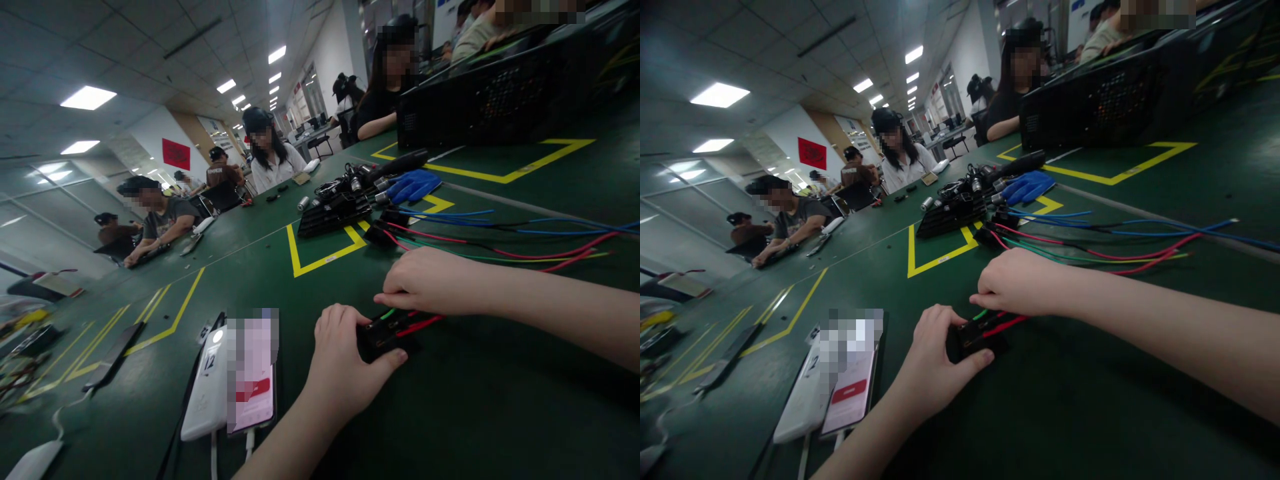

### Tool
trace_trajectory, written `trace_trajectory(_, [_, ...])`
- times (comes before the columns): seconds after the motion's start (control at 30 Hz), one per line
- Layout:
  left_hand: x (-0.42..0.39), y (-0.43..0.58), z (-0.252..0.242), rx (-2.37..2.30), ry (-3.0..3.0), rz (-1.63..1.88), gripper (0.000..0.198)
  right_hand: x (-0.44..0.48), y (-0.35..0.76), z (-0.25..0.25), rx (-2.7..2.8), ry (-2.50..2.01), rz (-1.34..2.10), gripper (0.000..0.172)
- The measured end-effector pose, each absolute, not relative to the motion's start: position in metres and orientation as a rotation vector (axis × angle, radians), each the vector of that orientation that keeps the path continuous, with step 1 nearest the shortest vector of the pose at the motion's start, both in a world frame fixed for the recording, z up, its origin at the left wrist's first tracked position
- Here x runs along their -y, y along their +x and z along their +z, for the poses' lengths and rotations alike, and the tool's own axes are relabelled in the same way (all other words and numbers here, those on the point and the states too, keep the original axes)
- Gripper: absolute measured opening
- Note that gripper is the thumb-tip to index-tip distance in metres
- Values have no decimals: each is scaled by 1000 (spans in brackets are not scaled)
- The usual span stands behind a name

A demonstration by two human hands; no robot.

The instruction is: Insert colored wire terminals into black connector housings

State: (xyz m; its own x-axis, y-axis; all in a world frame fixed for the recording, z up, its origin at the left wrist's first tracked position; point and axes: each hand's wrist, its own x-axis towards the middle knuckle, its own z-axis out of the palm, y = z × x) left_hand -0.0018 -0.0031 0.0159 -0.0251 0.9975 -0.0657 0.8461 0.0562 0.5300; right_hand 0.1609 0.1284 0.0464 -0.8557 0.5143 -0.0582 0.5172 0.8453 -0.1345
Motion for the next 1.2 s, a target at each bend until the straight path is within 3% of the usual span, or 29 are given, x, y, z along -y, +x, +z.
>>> trace_trajectory(0.4, [1, -2, 14, -1922, 1861, 509, 37, -119, 166, 54, -3096, 787, -758, 43])
trace_trajectory(0.73, [1, -2, 16, -1923, 1835, 483, 35, -128, 170, 56, -3051, 712, -433, 41])
trace_trajectory(1.2, [2, -1, 15, -1929, 1835, 475, 36, -124, 166, 50, -2936, 637, -609, 39])
